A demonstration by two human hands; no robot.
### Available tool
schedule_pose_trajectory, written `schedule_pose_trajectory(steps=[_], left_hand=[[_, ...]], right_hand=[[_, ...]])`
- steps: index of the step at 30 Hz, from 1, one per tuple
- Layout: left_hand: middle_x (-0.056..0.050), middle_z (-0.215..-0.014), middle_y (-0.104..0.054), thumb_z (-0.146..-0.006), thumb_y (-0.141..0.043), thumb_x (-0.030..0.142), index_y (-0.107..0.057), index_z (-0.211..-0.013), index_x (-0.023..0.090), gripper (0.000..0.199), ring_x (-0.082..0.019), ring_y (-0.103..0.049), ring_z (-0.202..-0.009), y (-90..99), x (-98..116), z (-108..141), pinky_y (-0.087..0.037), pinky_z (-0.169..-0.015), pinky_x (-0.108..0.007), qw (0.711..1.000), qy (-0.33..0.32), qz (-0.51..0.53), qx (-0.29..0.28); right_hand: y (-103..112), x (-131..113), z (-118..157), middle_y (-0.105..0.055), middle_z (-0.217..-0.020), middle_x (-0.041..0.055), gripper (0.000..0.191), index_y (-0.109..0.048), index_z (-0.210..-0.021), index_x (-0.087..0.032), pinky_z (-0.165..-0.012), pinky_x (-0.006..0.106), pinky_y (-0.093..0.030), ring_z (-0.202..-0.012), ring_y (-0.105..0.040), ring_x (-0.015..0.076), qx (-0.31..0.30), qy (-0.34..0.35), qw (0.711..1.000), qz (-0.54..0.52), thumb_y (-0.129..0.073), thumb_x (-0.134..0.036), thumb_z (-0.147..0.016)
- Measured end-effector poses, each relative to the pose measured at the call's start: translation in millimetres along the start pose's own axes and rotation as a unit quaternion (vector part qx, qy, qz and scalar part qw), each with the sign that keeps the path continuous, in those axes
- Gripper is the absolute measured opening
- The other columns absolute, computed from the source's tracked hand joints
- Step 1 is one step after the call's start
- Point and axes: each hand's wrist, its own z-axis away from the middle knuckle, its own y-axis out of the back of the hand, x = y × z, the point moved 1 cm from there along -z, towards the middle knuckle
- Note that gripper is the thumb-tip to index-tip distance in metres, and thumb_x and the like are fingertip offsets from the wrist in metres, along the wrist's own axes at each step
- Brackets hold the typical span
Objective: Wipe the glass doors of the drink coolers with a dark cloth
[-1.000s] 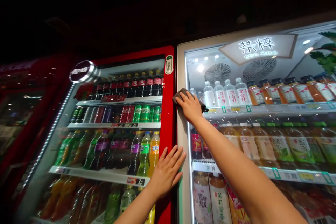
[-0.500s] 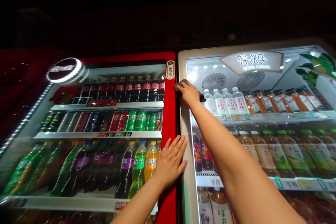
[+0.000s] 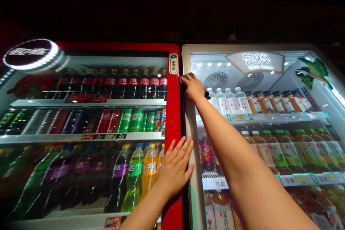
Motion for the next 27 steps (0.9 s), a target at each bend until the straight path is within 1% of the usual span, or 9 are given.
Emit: schedule_pose_trajectory(steps=[1, 3, 5, 7, 9, 13, 17, 22, 27], left_hand=[[-0.003, -0.17, -0.023, -0.102, -0.039, 0.041, -0.014, -0.163, 0.015, 0.071, -0.02, -0.014, -0.158, -0.5, 0.3, -0.1, -0.014, -0.131, -0.044, 1.0, -0.001, -0.001, 0.005], [-0.004, -0.169, -0.025, -0.102, -0.04, 0.042, -0.018, -0.162, 0.014, 0.07, -0.02, -0.014, -0.158, -1.1, 1.0, -0.7, -0.013, -0.131, -0.044, 1.0, -0.001, -0.005, 0.018], [-0.004, -0.169, -0.026, -0.102, -0.041, 0.045, -0.023, -0.161, 0.014, 0.069, -0.02, -0.015, -0.158, -1.1, 1.7, -1.6, -0.011, -0.131, -0.043, 0.999, 0.0, -0.008, 0.031], [-0.005, -0.168, -0.028, -0.102, -0.041, 0.046, -0.026, -0.16, 0.013, 0.068, -0.02, -0.017, -0.158, -0.7, 2.0, -2.6, -0.009, -0.131, -0.042, 0.999, 0.001, -0.009, 0.038], [-0.006, -0.168, -0.028, -0.102, -0.041, 0.046, -0.028, -0.159, 0.012, 0.068, -0.021, -0.017, -0.158, 0.2, 2.3, -3.3, -0.009, -0.131, -0.042, 0.999, 0.002, -0.008, 0.032], [-0.008, -0.168, -0.026, -0.101, -0.041, 0.046, -0.021, -0.161, 0.009, 0.072, -0.022, -0.013, -0.159, 4.7, 5.4, -2.6, -0.01, -0.131, -0.045, 1.0, 0.015, -0.005, -0.01], [-0.01, -0.17, -0.021, -0.099, -0.045, 0.045, -0.012, -0.163, 0.009, 0.08, -0.022, -0.007, -0.159, 13.6, 15.0, 4.9, -0.011, -0.131, -0.047, 0.997, 0.044, 0.005, -0.066], [-0.013, -0.171, -0.013, -0.096, -0.053, 0.046, -0.008, -0.162, 0.006, 0.09, -0.024, 0.0, -0.159, 26.9, 26.6, 26.0, -0.012, -0.13, -0.047, 0.991, 0.074, 0.03, -0.11], [-0.015, -0.171, -0.012, -0.094, -0.057, 0.044, -0.008, -0.162, 0.005, 0.093, -0.025, 0.001, -0.159, 37.8, 31.9, 54.4, -0.01, -0.13, -0.047, 0.986, 0.073, 0.055, -0.141]], right_hand=[[-0.8, 1.9, -6.2, -0.041, -0.162, 0.0079, 0.067, -0.048, -0.153, -0.024, -0.111, 0.061, -0.042, -0.147, -0.037, 0.0379, 0.007, 0.002, 1.0, -0.015, -0.042, -0.009, -0.087], [-2.3, 4.1, -3.5, -0.045, -0.16, 0.0075, 0.068, -0.051, -0.15, -0.023, -0.113, 0.06, -0.042, -0.147, -0.038, 0.0371, 0.023, 0.014, 0.999, -0.037, -0.044, -0.008, -0.085], [-2.0, 4.3, 15.5, -0.046, -0.159, 0.0061, 0.068, -0.054, -0.148, -0.025, -0.114, 0.059, -0.041, -0.148, -0.037, 0.0364, 0.028, 0.029, 0.998, -0.046, -0.047, -0.007, -0.083], [0.4, 3.1, 42.7, -0.046, -0.16, 0.0047, 0.07, -0.054, -0.148, -0.027, -0.115, 0.06, -0.041, -0.149, -0.036, 0.036, 0.014, 0.04, 0.998, -0.047, -0.048, -0.005, -0.081], [4.5, 0.9, 70.5, -0.045, -0.16, 0.0038, 0.072, -0.053, -0.149, -0.028, -0.115, 0.061, -0.04, -0.15, -0.035, 0.0355, -0.003, 0.051, 0.998, -0.049, -0.048, -0.003, -0.081], [13.5, -6.0, 117.2, -0.044, -0.161, 0.0032, 0.076, -0.052, -0.15, -0.029, -0.115, 0.061, -0.041, -0.151, -0.034, 0.0343, -0.03, 0.062, 0.996, -0.052, -0.048, -0.001, -0.079], [20.9, -15.7, 155.9, -0.043, -0.162, 0.0042, 0.074, -0.052, -0.15, -0.026, -0.116, 0.06, -0.04, -0.152, -0.032, 0.0354, -0.058, 0.059, 0.995, -0.047, -0.047, -0.001, -0.08], [27.1, -26.5, 199.6, -0.04, -0.163, 0.0054, 0.072, -0.051, -0.15, -0.025, -0.118, 0.059, -0.039, -0.154, -0.027, 0.0348, -0.087, 0.047, 0.995, -0.033, -0.047, -0.001, -0.083], [33.8, -34.5, 240.5, -0.034, -0.166, 0.0028, 0.076, -0.047, -0.153, -0.029, -0.119, 0.06, -0.036, -0.155, -0.024, 0.0327, -0.132, 0.036, 0.99, -0.024, -0.045, 0.001, -0.083]])
